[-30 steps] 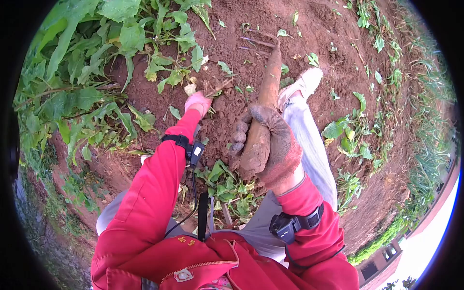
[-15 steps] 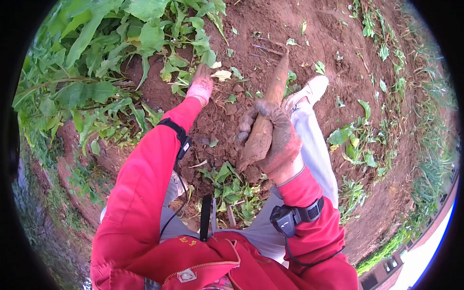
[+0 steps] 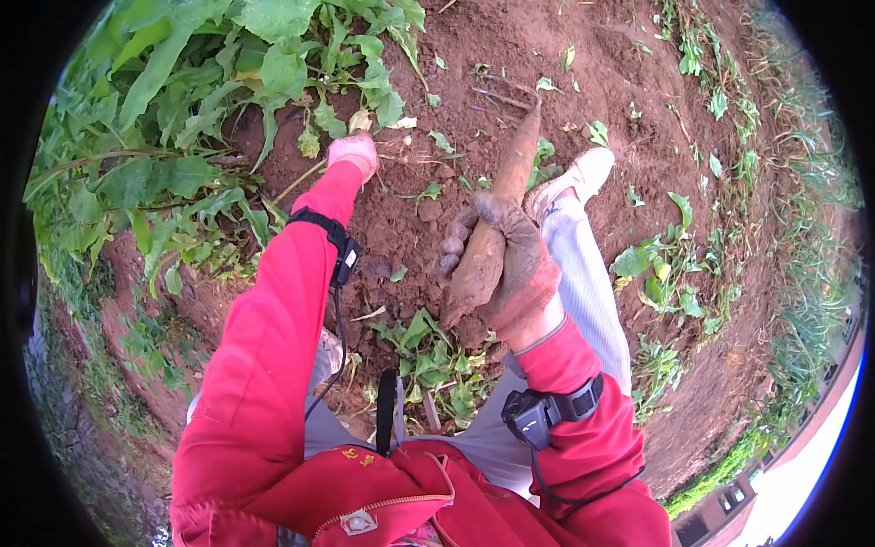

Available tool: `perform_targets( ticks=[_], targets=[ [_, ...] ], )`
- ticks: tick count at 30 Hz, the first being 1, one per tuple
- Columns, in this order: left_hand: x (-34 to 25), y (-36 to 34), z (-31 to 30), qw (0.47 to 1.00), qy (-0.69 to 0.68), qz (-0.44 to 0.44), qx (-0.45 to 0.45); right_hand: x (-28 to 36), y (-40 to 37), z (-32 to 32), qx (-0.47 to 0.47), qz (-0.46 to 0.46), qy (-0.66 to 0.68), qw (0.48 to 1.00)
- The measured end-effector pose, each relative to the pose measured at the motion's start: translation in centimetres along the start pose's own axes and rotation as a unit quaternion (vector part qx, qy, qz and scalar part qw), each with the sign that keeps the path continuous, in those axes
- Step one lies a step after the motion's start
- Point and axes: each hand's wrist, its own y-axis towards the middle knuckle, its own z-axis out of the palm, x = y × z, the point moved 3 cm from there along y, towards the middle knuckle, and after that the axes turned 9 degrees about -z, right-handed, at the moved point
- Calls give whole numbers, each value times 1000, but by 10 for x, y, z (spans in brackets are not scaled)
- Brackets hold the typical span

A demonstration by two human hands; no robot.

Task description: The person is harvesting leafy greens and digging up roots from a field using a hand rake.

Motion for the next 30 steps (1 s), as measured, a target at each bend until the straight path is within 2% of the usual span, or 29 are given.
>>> perform_targets(
  ticks=[2, 5, 8, 11, 14, 19, 21, 23, 26, 29, 30],
  targets=[
    [0, -3, -1, 1000, -17, -4, -4, 0, 0, 0, -23, -2, -4, 1000],
    [2, -7, -2, 999, 7, 10, 38, 1, -1, 2, -39, 9, 17, 999],
    [5, -8, 6, 999, -30, 15, -13, -1, -1, 1, -27, 17, 35, 999],
    [9, -13, 12, 997, -69, 15, -19, 1, -2, 1, -27, 12, 30, 999],
    [12, -20, 23, 993, -111, -32, -23, 1, -3, 1, -40, 1, 24, 999],
    [18, -53, 27, 985, -161, -62, -8, 2, -2, 1, -21, -5, -7, 1000],
    [32, -79, 44, 984, -167, -61, -6, 0, -1, 2, 7, -15, -6, 1000],
    [50, -101, 83, 986, -148, -66, 43, -1, 0, 2, 12, -19, -12, 1000],
    [78, -124, 112, 972, -205, -91, 75, 0, 0, 6, 16, -20, -20, 999],
    [108, -115, 112, 923, -351, -154, -22, -2, 2, 3, 24, -38, -26, 999],
    [127, -84, 158, 826, -538, -132, -104, -2, 3, 2, 28, -49, -30, 998]
  ],
)
